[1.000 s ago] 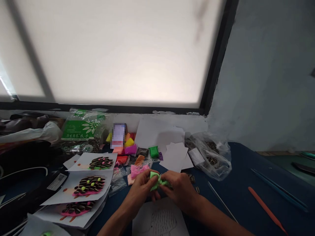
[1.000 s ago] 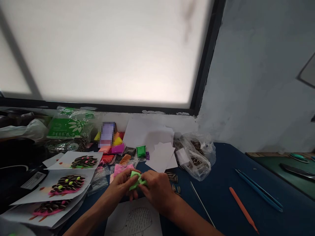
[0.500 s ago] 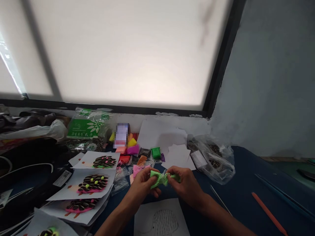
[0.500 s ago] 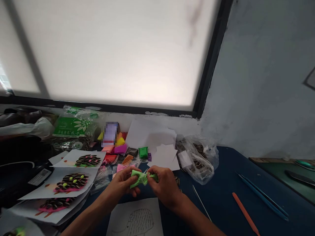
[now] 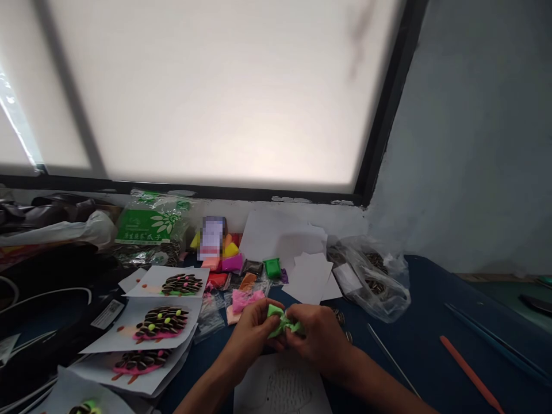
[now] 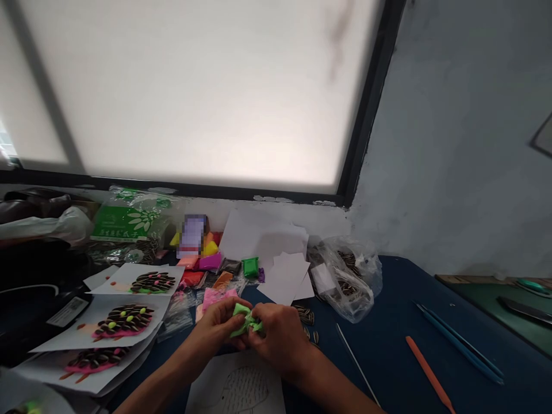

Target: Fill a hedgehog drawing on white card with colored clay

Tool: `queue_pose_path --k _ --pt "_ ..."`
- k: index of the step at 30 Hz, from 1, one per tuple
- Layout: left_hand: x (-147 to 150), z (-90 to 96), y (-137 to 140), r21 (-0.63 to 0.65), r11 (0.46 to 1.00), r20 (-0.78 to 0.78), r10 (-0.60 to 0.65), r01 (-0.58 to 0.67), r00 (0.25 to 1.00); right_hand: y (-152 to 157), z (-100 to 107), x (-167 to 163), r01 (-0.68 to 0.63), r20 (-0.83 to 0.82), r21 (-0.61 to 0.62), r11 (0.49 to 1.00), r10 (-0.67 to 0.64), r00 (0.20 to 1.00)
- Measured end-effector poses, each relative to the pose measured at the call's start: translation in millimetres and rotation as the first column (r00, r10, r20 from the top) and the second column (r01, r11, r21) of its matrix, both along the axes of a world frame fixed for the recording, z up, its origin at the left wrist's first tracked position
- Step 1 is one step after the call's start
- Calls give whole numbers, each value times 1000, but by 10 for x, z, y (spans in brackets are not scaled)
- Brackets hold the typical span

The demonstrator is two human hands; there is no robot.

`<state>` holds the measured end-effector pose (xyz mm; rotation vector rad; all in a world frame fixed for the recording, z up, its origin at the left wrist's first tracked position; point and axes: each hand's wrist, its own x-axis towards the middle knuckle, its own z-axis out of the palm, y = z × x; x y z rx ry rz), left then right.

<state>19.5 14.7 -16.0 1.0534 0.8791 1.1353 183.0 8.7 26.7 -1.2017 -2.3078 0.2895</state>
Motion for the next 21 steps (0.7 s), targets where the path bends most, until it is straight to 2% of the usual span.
queue_pose_path --k 6,13,21 --pt "-8 35 10 -22 1000 18 -19 19 1000 17 31 27 57 26 51 997 -58 998" --pt "-9 53 5 -35 999 21 33 -32 999 44 37 50 -66 13 26 997 66 998" --pt "59 7 14 -4 997 -12 80 -80 997 45 -45 12 22 -98 100 995 -12 995"
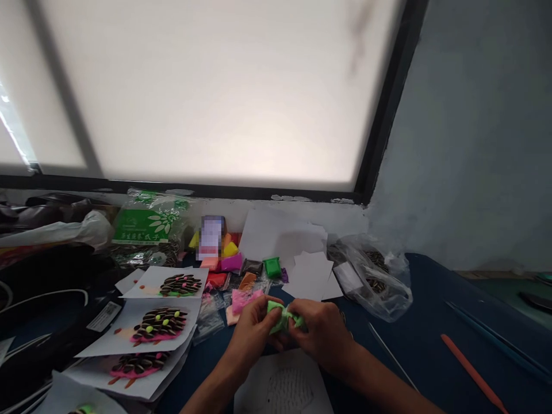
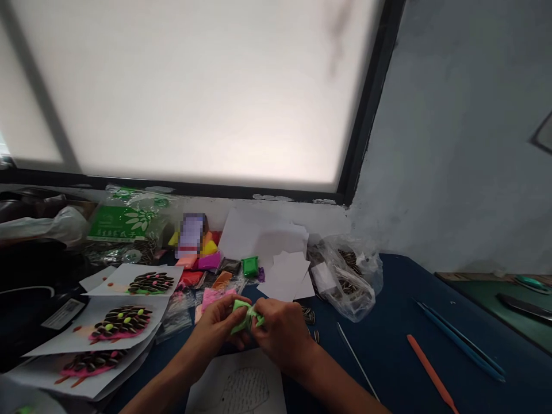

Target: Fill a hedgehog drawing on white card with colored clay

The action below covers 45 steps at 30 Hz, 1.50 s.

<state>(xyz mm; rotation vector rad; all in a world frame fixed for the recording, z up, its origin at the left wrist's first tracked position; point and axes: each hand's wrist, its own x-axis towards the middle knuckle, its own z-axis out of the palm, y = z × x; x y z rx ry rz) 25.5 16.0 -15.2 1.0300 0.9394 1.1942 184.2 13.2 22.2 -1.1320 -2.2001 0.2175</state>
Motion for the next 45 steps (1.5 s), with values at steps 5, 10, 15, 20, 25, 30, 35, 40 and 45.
queue_pose_path --k 5,10,15,20,25,30,35,40,45 --pt "-37 20 44 -53 992 -28 115 -116 993 44 141 45 48 -179 -51 998 -56 982" --pt "-99 33 71 -154 969 -19 192 -192 981 49 323 67 -39 -409 -275 961 -80 909" --pt "-76 38 6 -135 990 163 57 -35 985 32 293 8 -227 -553 -506 832 -111 826" --pt "-69 85 -34 -104 988 -140 102 -117 985 47 219 8 -212 -508 -535 818 -111 854" --pt "-67 217 -72 157 968 -181 221 -193 958 -30 280 1 -164 -437 -505 847 -88 895" --pt "35 422 -164 -129 990 288 -17 56 957 -111 254 -77 -210 -322 -235 949 128 938" --pt "67 488 -218 -133 978 414 -91 159 906 -100 184 -77 -141 -61 15 990 142 988" --pt "-111 476 -71 -133 990 232 78 -48 970 -68 113 -65 -82 79 -30 996 85 993" --pt "-313 620 19 -71 961 212 277 -267 937 24 39 -143 -115 181 -74 991 127 975"
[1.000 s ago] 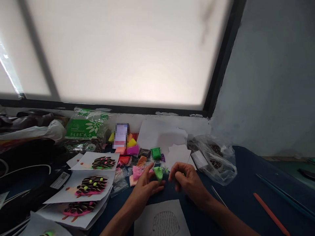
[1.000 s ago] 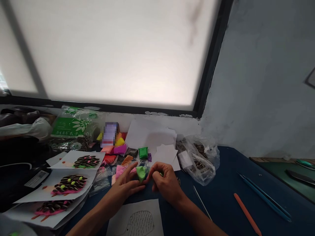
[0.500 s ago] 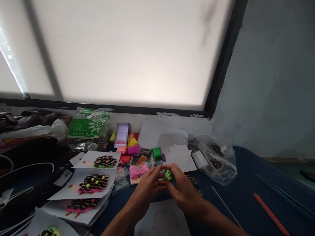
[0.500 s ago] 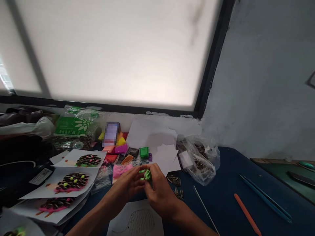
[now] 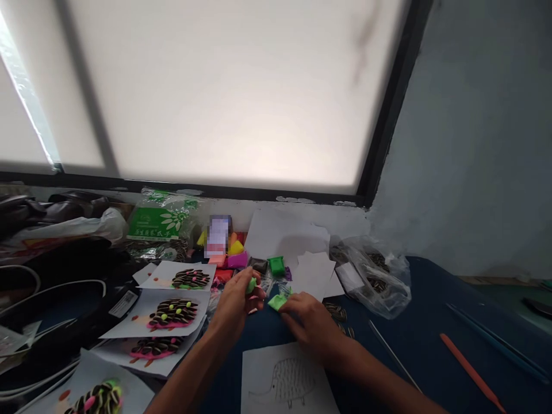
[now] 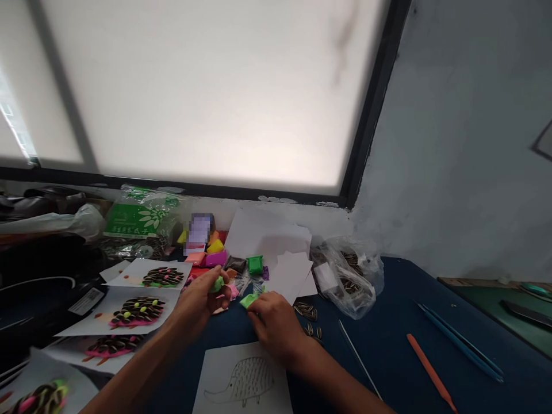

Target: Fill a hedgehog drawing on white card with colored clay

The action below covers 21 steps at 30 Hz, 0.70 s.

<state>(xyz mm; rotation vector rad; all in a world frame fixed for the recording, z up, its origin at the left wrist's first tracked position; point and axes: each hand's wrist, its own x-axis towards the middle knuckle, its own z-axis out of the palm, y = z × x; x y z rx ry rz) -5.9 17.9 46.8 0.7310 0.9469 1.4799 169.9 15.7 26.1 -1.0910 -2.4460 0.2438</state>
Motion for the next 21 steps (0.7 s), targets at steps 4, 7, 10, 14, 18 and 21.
queue_pose_path --k 4,7,10,14,18,21 --pt "-58 88 -2 26 999 -28 22 -22 999 84 -32 -104 13 106 55 998 -19 994" --pt "-77 80 16 45 997 -55 59 -56 997 140 -69 -209 58 144 125 990 -76 987" --pt "-96 58 42 51 998 -90 49 -45 995 198 -144 -360 -26 215 145 989 -6 977" --pt "-113 35 64 60 997 -107 61 -55 992 298 -279 -574 -98 289 174 980 45 956" --pt "-118 9 72 43 995 -114 93 -88 989 408 -340 -690 -113 280 194 975 55 958" --pt "-110 6 70 31 995 -112 97 -94 989 458 -326 -717 -129 241 167 978 86 967"
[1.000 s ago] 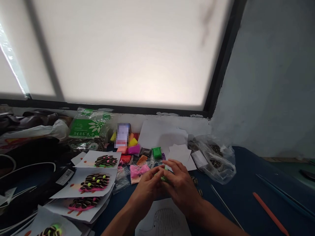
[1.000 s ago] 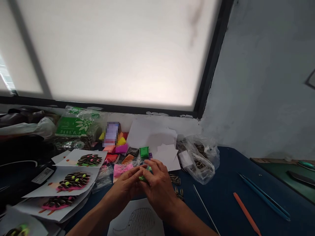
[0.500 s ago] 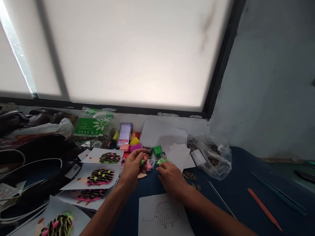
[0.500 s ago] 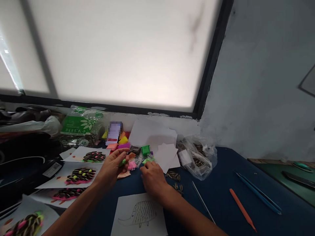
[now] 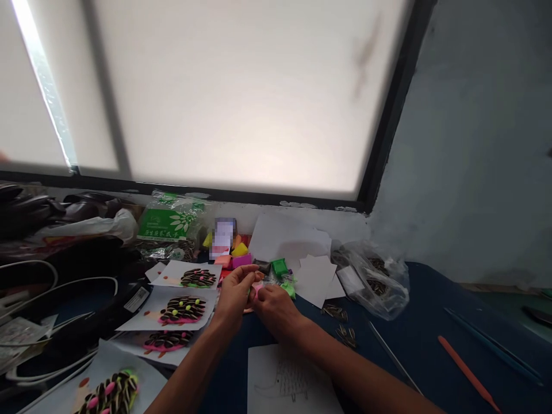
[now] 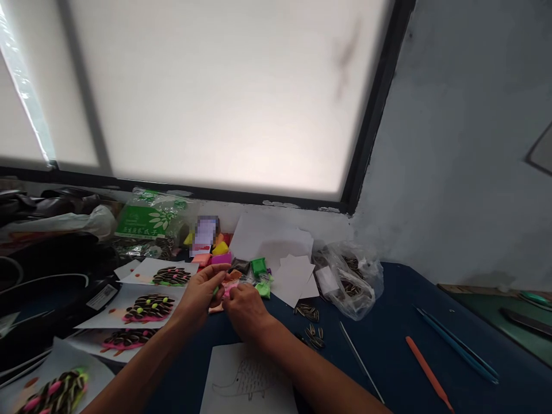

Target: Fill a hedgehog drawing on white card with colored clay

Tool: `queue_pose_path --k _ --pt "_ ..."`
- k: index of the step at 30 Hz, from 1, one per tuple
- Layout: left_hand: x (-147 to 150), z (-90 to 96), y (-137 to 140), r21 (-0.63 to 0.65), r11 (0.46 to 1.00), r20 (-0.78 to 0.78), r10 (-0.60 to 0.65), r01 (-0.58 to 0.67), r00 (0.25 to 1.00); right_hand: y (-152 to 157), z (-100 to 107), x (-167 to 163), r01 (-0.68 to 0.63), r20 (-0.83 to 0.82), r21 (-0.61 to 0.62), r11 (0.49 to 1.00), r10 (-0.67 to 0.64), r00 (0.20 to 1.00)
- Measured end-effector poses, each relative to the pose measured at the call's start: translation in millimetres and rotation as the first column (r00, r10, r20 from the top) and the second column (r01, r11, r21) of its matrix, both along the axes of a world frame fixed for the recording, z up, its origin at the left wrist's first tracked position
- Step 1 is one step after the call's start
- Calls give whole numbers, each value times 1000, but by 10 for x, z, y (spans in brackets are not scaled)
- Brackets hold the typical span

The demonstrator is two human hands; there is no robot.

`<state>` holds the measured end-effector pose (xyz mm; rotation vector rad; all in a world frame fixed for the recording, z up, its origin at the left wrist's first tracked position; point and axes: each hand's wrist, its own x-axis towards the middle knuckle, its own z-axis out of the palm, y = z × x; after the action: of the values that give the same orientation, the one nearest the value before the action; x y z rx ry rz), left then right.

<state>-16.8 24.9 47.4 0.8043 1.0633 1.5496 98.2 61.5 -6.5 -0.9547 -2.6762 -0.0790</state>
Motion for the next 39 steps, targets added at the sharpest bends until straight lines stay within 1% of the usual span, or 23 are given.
queue_pose_path --k 4,8,11,13,16,18,21,23,25,28,30,32,35,37,39 --pt "12 33 -17 16 1000 6 -25 25 1000 16 25 14 -18 -122 -88 996 7 992" --pt "15 83 -37 57 998 3 -26 25 1000 65 24 107 17 -320 -218 976 -88 943" --pt "34 88 -46 61 997 -73 -34 39 997 133 54 226 18 -433 -324 946 -165 886" --pt "59 61 -50 -7 997 -163 -82 82 983 140 109 316 20 -490 -360 933 -207 847" --pt "92 -17 -59 -146 981 -233 -162 131 959 25 225 435 46 -569 -350 936 -251 783" --pt "105 -81 -68 -177 966 -234 -227 188 945 -119 294 491 64 -613 -311 948 -252 749" --pt "118 -167 -85 -130 933 -241 -357 334 903 -332 341 551 44 -639 -256 966 -203 742" --pt "127 -206 -96 -78 920 -243 -391 384 888 -415 330 590 12 -650 -257 966 -182 738" --pt "135 -227 -105 -47 911 -242 -408 409 880 -433 303 637 21 -681 -283 959 -216 700" --pt "144 -242 -121 -58 884 -265 -462 464 847 -378 268 709 49 -724 -373 927 -323 609" --pt "156 -253 -134 -71 869 -274 -490 490 828 -332 262 738 6 -727 -449 894 -369 578" --pt "171 -270 -145 -90 860 -281 -505 502 816 -302 268 743 -58 -725 -512 857 -394 565" --pt "180 -301 -146 -103 878 -288 -476 467 831 -288 282 733 -121 -724 -573 810 -432 538" --pt "169 -317 -137 -89 895 -296 -442 436 847 -285 288 735 -145 -724 -600 787 -457 517" --pt "149 -328 -125 -72 899 -316 -431 431 846 -278 291 750 -165 -722 -620 767 -475 502"
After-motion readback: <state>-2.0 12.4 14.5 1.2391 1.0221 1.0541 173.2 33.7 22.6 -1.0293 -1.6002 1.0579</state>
